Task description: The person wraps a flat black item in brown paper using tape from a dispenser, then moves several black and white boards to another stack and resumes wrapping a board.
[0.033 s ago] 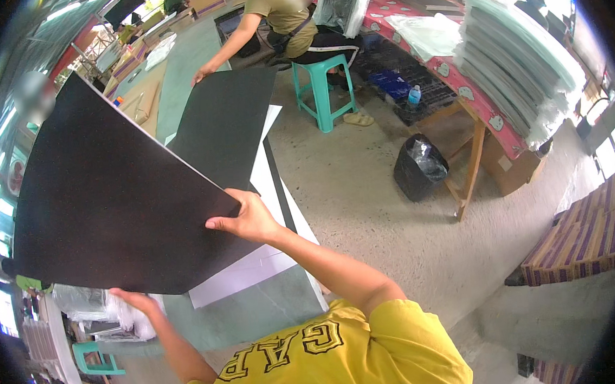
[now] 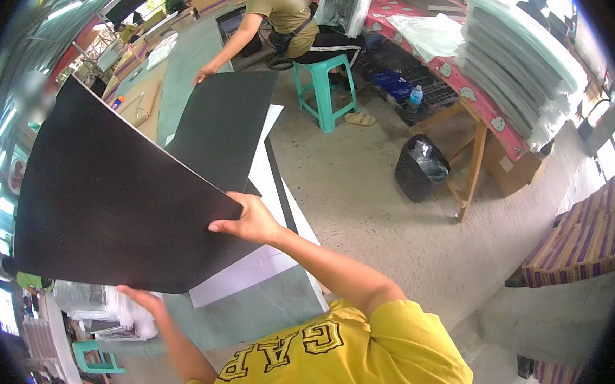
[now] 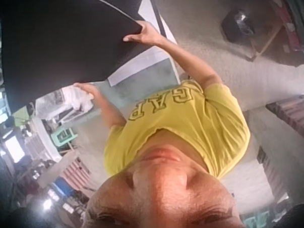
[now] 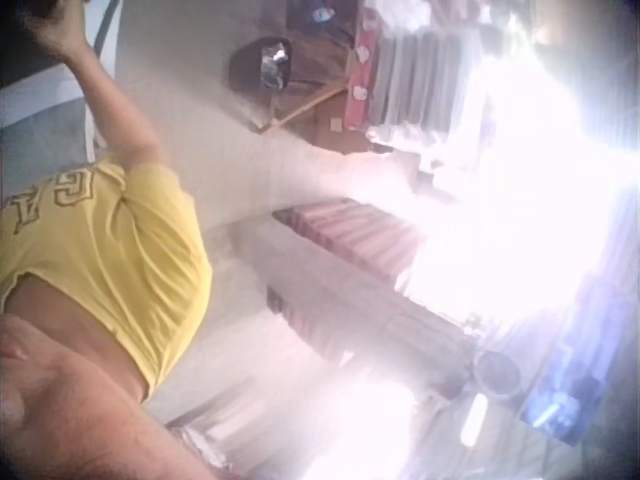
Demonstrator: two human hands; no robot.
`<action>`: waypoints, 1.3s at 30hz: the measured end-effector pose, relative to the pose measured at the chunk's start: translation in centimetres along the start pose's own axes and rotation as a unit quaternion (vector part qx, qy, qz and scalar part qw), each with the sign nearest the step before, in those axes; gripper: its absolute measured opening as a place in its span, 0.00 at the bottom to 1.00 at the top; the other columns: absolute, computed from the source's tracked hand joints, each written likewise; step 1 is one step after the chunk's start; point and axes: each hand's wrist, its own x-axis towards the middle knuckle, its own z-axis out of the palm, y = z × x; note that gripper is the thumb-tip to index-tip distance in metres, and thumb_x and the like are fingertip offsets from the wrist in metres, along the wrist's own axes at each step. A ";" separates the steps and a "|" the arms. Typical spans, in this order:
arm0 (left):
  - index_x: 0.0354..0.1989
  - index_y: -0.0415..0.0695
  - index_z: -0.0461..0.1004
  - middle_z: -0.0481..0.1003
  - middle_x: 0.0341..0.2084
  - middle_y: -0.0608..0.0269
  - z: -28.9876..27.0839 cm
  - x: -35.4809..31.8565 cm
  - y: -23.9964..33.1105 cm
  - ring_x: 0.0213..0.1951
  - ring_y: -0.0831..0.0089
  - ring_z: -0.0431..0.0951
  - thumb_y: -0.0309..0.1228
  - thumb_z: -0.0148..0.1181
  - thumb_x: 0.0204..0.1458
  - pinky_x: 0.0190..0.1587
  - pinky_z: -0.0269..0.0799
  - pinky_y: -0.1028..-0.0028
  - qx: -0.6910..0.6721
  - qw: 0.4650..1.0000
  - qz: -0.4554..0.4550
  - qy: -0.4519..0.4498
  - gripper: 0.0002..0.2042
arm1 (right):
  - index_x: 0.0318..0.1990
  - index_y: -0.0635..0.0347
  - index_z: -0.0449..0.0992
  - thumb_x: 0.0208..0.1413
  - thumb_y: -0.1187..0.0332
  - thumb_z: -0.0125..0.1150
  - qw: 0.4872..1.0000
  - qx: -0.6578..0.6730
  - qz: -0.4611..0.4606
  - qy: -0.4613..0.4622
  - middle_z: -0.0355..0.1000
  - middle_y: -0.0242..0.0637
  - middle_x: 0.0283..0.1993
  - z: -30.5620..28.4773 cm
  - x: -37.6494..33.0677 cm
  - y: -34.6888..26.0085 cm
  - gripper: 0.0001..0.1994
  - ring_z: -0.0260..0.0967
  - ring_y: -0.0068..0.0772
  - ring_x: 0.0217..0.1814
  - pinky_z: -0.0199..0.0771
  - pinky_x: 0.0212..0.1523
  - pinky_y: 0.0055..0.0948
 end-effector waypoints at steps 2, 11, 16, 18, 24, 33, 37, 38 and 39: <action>0.55 0.32 0.56 0.61 0.53 0.52 0.7 -1.1 0.1 0.52 0.61 0.63 0.59 0.37 0.52 0.56 0.57 0.67 0.044 0.998 -0.049 -0.003 0.37 | 0.40 0.66 0.72 0.43 0.65 0.66 0.998 -0.001 0.048 -0.029 0.74 0.37 0.35 -0.8 -1.0 1.8 0.18 0.68 0.22 0.38 0.67 0.41 0.26; 0.41 0.39 0.71 0.73 0.33 0.60 11.0 -5.6 3.4 0.36 0.75 0.71 0.35 0.54 0.51 0.40 0.65 0.76 0.237 0.918 -0.072 -0.310 0.14 | 0.40 0.74 0.68 0.46 0.67 0.62 0.951 0.017 0.131 0.278 0.70 0.42 0.35 -12.7 -7.3 1.1 0.18 0.68 0.31 0.35 0.69 0.37 0.27; 0.47 0.37 0.68 0.71 0.43 0.56 13.7 -9.8 -1.5 0.46 0.66 0.69 0.37 0.47 0.52 0.49 0.60 0.71 0.157 0.872 -0.165 -0.433 0.18 | 0.48 0.70 0.63 0.48 0.77 0.55 0.936 0.073 0.115 0.324 0.66 0.42 0.46 -17.2 -11.3 2.4 0.18 0.66 0.33 0.46 0.66 0.47 0.29; 0.48 0.34 0.66 0.70 0.45 0.53 14.3 -10.4 -3.4 0.48 0.66 0.68 0.38 0.50 0.51 0.51 0.58 0.72 0.153 0.875 -0.160 -0.431 0.21 | 0.48 0.71 0.63 0.49 0.76 0.56 0.929 0.049 0.130 0.342 0.67 0.42 0.45 -18.7 -12.0 3.4 0.18 0.65 0.33 0.46 0.65 0.48 0.30; 0.47 0.34 0.68 0.72 0.43 0.56 15.8 -10.9 -4.4 0.45 0.71 0.69 0.33 0.52 0.51 0.49 0.60 0.75 0.112 0.845 -0.171 -0.495 0.18 | 0.48 0.70 0.63 0.48 0.74 0.58 0.923 0.054 0.132 0.358 0.67 0.40 0.46 -19.6 -13.1 2.4 0.19 0.64 0.32 0.48 0.62 0.51 0.30; 0.46 0.39 0.69 0.74 0.28 0.64 11.9 -7.0 -3.3 0.28 0.80 0.72 0.33 0.51 0.52 0.32 0.67 0.80 0.202 0.861 -0.094 -0.457 0.15 | 0.45 0.70 0.65 0.47 0.69 0.61 0.833 -0.054 0.163 0.525 0.67 0.41 0.43 -22.4 -19.4 -0.8 0.19 0.65 0.33 0.44 0.67 0.47 0.30; 0.38 0.39 0.72 0.73 0.24 0.63 8.2 -7.3 -1.8 0.25 0.80 0.71 0.31 0.53 0.49 0.29 0.66 0.80 0.235 0.868 -0.125 -0.420 0.10 | 0.48 0.64 0.68 0.48 0.71 0.60 0.805 -0.058 0.111 0.580 0.68 0.38 0.46 -23.9 -25.7 -2.7 0.18 0.66 0.35 0.45 0.70 0.45 0.33; 0.37 0.39 0.72 0.74 0.24 0.62 6.9 -7.6 -2.7 0.26 0.79 0.72 0.30 0.53 0.49 0.30 0.67 0.79 0.250 0.860 -0.092 -0.435 0.10 | 0.48 0.65 0.68 0.48 0.72 0.60 0.789 -0.070 0.106 0.601 0.68 0.38 0.45 -23.8 -26.6 -3.0 0.18 0.66 0.34 0.44 0.70 0.44 0.32; 0.37 0.39 0.72 0.74 0.25 0.61 5.9 -8.1 -3.5 0.27 0.78 0.72 0.30 0.53 0.49 0.30 0.67 0.78 0.265 0.850 -0.059 -0.451 0.10 | 0.48 0.66 0.68 0.48 0.73 0.60 0.772 -0.082 0.101 0.623 0.68 0.38 0.44 -23.8 -27.6 -3.0 0.18 0.67 0.34 0.42 0.70 0.43 0.31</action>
